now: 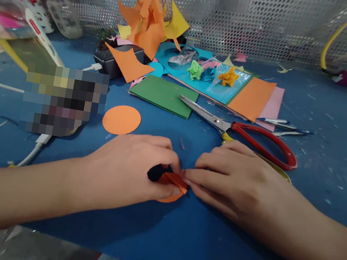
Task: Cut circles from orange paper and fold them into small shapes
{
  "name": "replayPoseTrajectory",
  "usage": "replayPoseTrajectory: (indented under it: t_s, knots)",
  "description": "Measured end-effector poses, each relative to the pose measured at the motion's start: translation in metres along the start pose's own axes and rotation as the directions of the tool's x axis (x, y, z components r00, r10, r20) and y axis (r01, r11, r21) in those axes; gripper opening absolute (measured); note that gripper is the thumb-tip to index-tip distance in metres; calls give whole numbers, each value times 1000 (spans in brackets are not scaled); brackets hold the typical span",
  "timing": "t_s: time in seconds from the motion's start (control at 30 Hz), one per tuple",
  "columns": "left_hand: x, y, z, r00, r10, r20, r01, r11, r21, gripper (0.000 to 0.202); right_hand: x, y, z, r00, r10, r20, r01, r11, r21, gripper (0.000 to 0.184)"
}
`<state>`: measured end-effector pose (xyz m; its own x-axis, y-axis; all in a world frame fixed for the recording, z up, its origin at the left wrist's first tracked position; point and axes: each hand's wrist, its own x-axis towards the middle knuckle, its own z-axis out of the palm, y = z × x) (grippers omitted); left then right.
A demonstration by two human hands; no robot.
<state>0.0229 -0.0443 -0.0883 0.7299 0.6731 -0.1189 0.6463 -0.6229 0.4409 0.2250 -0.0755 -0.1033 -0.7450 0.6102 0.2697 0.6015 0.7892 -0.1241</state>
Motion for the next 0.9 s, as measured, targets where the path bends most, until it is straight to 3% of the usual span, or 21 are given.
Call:
replayPoseTrajectory:
  t_s: [0.13, 0.37, 0.67, 0.9]
  knots:
    - [-2, 1, 0, 999, 40, -14, -40, 998, 50, 14, 0, -2, 0, 999, -48, -3, 47, 995, -85, 36]
    - [-4, -1, 2, 986, 159, -47, -149, 975, 163, 23, -2, -2, -2, 985, -139, 99, 151, 981, -119, 33]
    - [-8, 0, 4, 974, 201, -109, -173, 960, 221, 27, -4, -2, -3, 988, -141, 58, 150, 965, -214, 28]
    - [-7, 1, 2, 973, 191, -127, -155, 957, 246, 29, -4, -2, -4, 992, -120, 33, 124, 973, -196, 27]
